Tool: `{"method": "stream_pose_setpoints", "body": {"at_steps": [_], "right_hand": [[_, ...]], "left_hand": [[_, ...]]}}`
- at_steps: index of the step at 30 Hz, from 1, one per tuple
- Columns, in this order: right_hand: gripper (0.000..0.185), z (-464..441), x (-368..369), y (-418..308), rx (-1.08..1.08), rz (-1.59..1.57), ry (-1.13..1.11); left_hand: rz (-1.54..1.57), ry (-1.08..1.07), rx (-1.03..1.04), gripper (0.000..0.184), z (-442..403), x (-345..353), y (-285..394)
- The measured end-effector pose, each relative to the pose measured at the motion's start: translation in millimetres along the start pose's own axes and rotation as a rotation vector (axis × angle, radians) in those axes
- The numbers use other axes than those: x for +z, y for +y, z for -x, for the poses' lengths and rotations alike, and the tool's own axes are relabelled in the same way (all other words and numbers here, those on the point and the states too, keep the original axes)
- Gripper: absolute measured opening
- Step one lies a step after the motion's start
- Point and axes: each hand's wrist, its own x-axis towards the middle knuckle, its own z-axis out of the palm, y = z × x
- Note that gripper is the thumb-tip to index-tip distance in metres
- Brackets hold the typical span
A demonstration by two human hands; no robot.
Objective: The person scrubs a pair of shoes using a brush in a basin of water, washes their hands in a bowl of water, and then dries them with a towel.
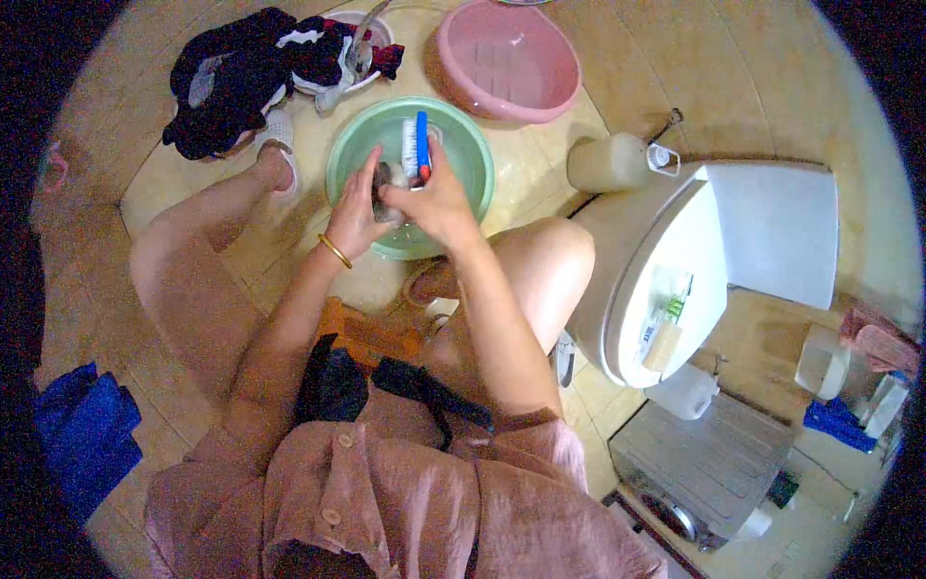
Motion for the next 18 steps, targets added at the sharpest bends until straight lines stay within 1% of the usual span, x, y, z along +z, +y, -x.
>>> {"method": "stream_pose_setpoints", "body": {"at_steps": [2,3,4,6,7,8,9,10,12,13,14,15,16,17,18], "right_hand": [[0.087,4.8,6.8,-0.6,-0.019,0.252,0.234],[0.074,1.4,12.1,5.0,-0.014,0.078,0.291],[0.074,-0.8,10.7,8.9,-0.014,0.075,0.292],[0.047,-5.0,8.7,12.6,0.110,-0.276,0.302],[0.029,-8.8,8.3,13.4,0.166,-0.374,0.335],[0.022,-11.5,5.4,15.9,0.165,-0.449,0.360],[0.021,-12.6,1.8,15.6,0.164,-0.491,0.349],[0.020,-13.4,-1.8,15.1,0.164,-0.532,0.339],[0.018,-15.6,-6.1,11.5,0.120,-0.641,0.399],[0.018,-16.0,-7.9,10.4,0.106,-0.659,0.419],[0.017,-16.5,-8.7,9.7,0.093,-0.676,0.440],[0.017,-16.3,-6.2,8.8,0.093,-0.676,0.439],[0.017,-15.3,-1.6,7.9,0.047,-0.632,0.444],[0.018,-13.5,2.4,7.3,0.005,-0.591,0.447],[0.018,-11.9,6.1,7.4,0.004,-0.588,0.445]], "left_hand": [[-0.108,-0.016,-0.025,0.110,-2.0,0.1,-2.2],[-0.109,-0.019,-0.021,0.110,-3.3,-0.5,-3.0],[-0.167,0.016,0.017,0.108,-4.3,-1.4,-3.7],[-0.230,0.053,0.051,0.106,-3.3,-5.9,-3.2],[-0.231,0.110,0.052,0.105,-2.6,-8.9,-0.8],[-0.232,0.168,0.053,0.105,-2.0,-11.0,1.2],[-0.237,0.264,0.071,0.089,-0.1,-9.2,-0.4],[-0.239,0.269,0.070,0.089,3.0,-7.9,-3.4],[-0.199,0.360,0.042,0.067,10.4,-6.3,-6.5],[-0.099,0.404,-0.045,0.045,14.3,-3.7,2.5],[-0.100,0.405,-0.046,0.045,13.5,4.2,0.0],[0.419,0.352,-0.376,0.044,11.8,11.2,0.3],[0.940,0.271,-0.699,0.044,11.1,15.7,0.1],[1.288,0.201,-0.904,0.051,15.4,16.1,-0.4],[1.291,0.203,-0.903,0.051,13.4,13.9,0.0]]}}
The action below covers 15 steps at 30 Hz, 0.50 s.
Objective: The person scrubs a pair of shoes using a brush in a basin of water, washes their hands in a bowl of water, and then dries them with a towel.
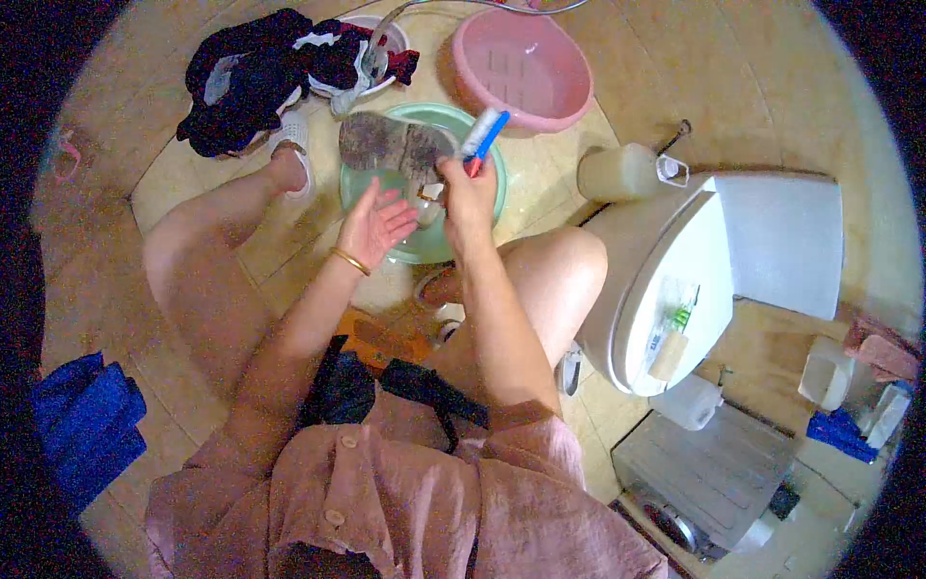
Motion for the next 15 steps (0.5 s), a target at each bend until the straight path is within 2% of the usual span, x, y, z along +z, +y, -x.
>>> {"method": "stream_pose_setpoints", "body": {"at_steps": [2,3,4,6,7,8,10,13,15], "right_hand": [[0.021,6.2,2.8,6.3,0.067,0.012,-0.048],[0.021,9.4,4.1,10.3,0.103,0.010,-0.050],[0.020,12.4,6.2,14.3,0.120,-0.069,-0.099],[0.017,20.1,10.1,18.1,0.228,-0.188,-0.114],[0.017,20.5,9.2,21.1,0.232,-0.185,-0.117],[0.016,19.1,7.3,25.2,0.272,-0.293,-0.122],[0.015,16.9,5.6,29.9,0.317,-0.404,-0.123],[0.016,15.4,6.8,27.9,0.392,-0.494,-0.145],[0.017,17.2,8.7,26.6,0.366,-0.489,-0.154]], "left_hand": [[0.459,-0.249,-0.214,0.061,-5.6,0.9,6.5],[0.550,-0.259,-0.246,0.053,-4.8,6.4,12.8],[0.555,-0.258,-0.246,0.053,-7.0,7.6,11.5],[0.576,-0.436,-0.126,0.047,-10.2,10.2,7.6],[0.533,-0.337,-0.026,0.041,2.6,19.1,13.1],[0.535,-0.336,-0.023,0.041,6.4,24.0,17.2],[0.424,-0.227,0.128,0.039,11.1,29.5,21.6],[0.405,-0.204,0.168,0.036,18.0,34.2,27.7],[0.401,-0.219,0.194,0.036,21.8,36.5,32.0]]}}
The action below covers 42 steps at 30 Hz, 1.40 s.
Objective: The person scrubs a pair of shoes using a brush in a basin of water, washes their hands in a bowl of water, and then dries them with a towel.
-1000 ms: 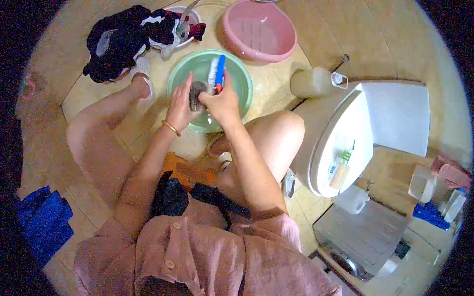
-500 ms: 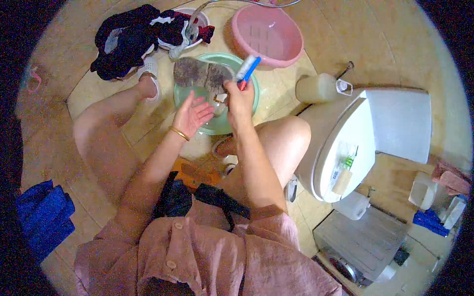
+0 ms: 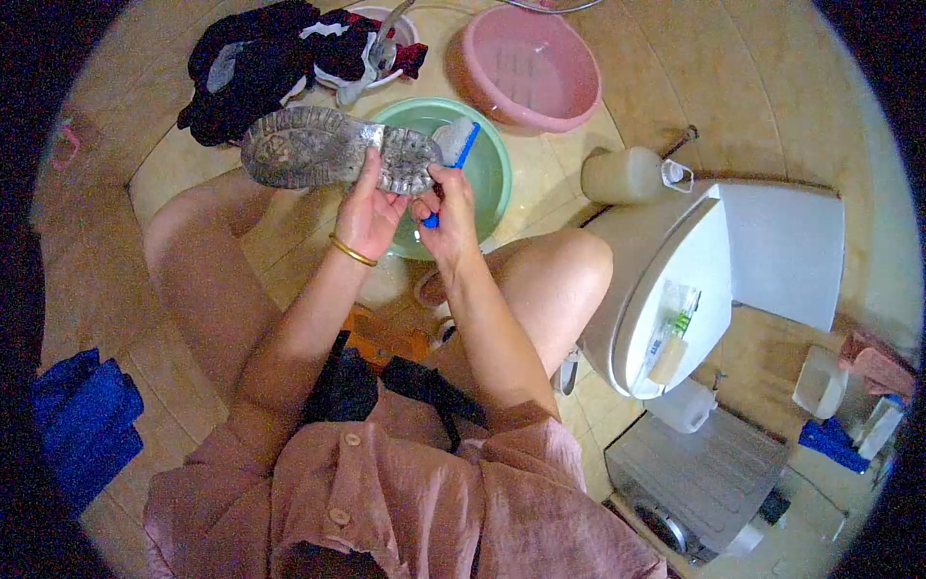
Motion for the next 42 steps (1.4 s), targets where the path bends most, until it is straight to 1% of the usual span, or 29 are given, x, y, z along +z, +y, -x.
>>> {"method": "stream_pose_setpoints", "body": {"at_steps": [5,7,8,9,11,13,15,16,17,19,20,21,22,23,24,25,26,27,29,31,33,34,35,36,37,39,40,41,42], "right_hand": [[0.020,5.7,6.2,-0.2,-0.084,0.115,-0.005],[0.033,2.8,5.7,6.1,-0.387,0.659,0.032],[0.055,-7.3,-5.1,17.6,-0.638,0.790,-0.070],[0.072,-0.9,-6.3,21.8,-0.620,1.056,-0.036],[0.079,22.5,15.7,25.7,-0.624,1.399,-0.069],[0.076,27.2,17.8,28.0,-0.607,1.419,-0.125],[0.072,28.6,11.7,31.0,-0.488,1.249,0.019],[0.063,26.6,3.3,31.4,-0.536,1.305,0.043],[0.063,27.8,-4.7,31.0,-0.532,1.304,0.041],[0.055,45.8,2.0,22.0,-0.659,1.530,-0.028],[0.047,59.8,10.2,16.1,-0.537,1.672,-0.051],[0.047,67.9,12.9,15.8,-0.536,1.676,-0.051],[0.047,74.7,14.5,17.6,-0.475,1.856,-0.106],[0.047,76.9,15.6,20.4,-0.408,2.032,-0.166],[0.047,70.5,6.9,27.1,-0.600,2.023,-0.170],[0.047,64.2,10.8,27.9,-0.597,2.028,-0.173],[0.046,54.2,17.2,27.3,-0.651,2.045,-0.151],[0.046,43.0,21.6,24.9,-0.705,2.059,-0.124],[0.045,29.4,18.6,25.0,-0.699,1.960,-0.122],[0.047,30.4,16.9,27.7,-0.711,1.946,-0.112],[0.049,61.3,4.3,35.4,-0.713,2.009,-0.208],[0.048,72.5,-5.5,40.0,-0.775,1.998,-0.206],[0.047,76.6,-11.7,40.2,-0.836,1.989,-0.205],[0.047,78.0,2.7,29.5,-0.647,2.058,-0.127],[0.047,73.1,11.1,27.4,-0.635,2.056,-0.116],[0.047,53.3,26.4,26.1,-0.729,2.061,-0.126],[0.047,43.8,34.9,25.7,-0.697,2.064,-0.111],[0.047,32.3,39.9,24.7,-0.703,2.065,-0.114],[0.047,21.6,44.9,25.2,-0.711,2.085,-0.080]], "left_hand": [[0.030,0.013,-0.086,0.044,-9.0,-12.4,-2.1],[0.224,0.172,-0.293,0.046,-14.9,-14.4,1.6],[0.293,0.163,-0.305,0.050,-17.3,-16.6,6.5],[0.263,0.267,-0.221,0.058,-24.6,-22.9,4.6],[0.258,0.140,-0.228,0.064,-25.3,-35.2,4.1],[0.244,0.088,-0.221,0.069,-40.7,-61.1,-7.3],[0.288,0.097,-0.287,0.064,-46.0,-73.8,-11.0],[0.381,0.238,-0.344,0.058,-61.8,-87.5,-10.2],[0.442,0.210,-0.433,0.056,-65.7,-106.6,-10.1],[0.580,-0.117,-0.502,0.061,-75.4,-145.5,-15.8],[0.583,-0.118,-0.503,0.061,-80.3,-147.3,-23.1],[0.430,0.098,-0.340,0.062,-70.7,-112.4,-21.1],[0.275,0.311,-0.176,0.064,-64.2,-92.4,-22.1],[0.279,0.312,-0.176,0.064,-63.4,-91.0,-24.8],[0.200,0.291,-0.201,0.066,-63.2,-90.3,-28.3],[0.119,0.271,-0.228,0.067,-58.0,-82.1,-28.8],[0.042,0.343,-0.252,0.064,-54.9,-73.6,-28.0],[0.060,0.376,-0.270,0.063,-62.2,-96.3,-38.2],[0.141,0.336,-0.300,0.060,-39.3,-68.0,-23.1],[0.219,0.312,-0.341,0.057,-50.6,-98.6,-29.2],[0.342,-0.528,-0.280,0.057,-75.8,-142.9,-28.8],[0.547,-0.879,-0.480,0.057,-99.8,-172.6,-33.3],[0.555,-0.800,-0.469,0.054,-89.6,-162.8,-33.9],[0.342,-0.269,-0.372,0.052,-72.0,-120.7,-27.6],[0.106,0.254,-0.269,0.050,-56.8,-80.5,-19.6],[0.160,0.245,-0.245,0.050,-45.8,-62.0,-13.4],[0.227,0.236,-0.197,0.049,-44.2,-58.2,-12.8],[0.230,0.232,-0.193,0.049,-52.7,-75.6,-24.9],[0.232,0.078,-0.165,0.050,-67.6,-110.7,-45.2]]}}
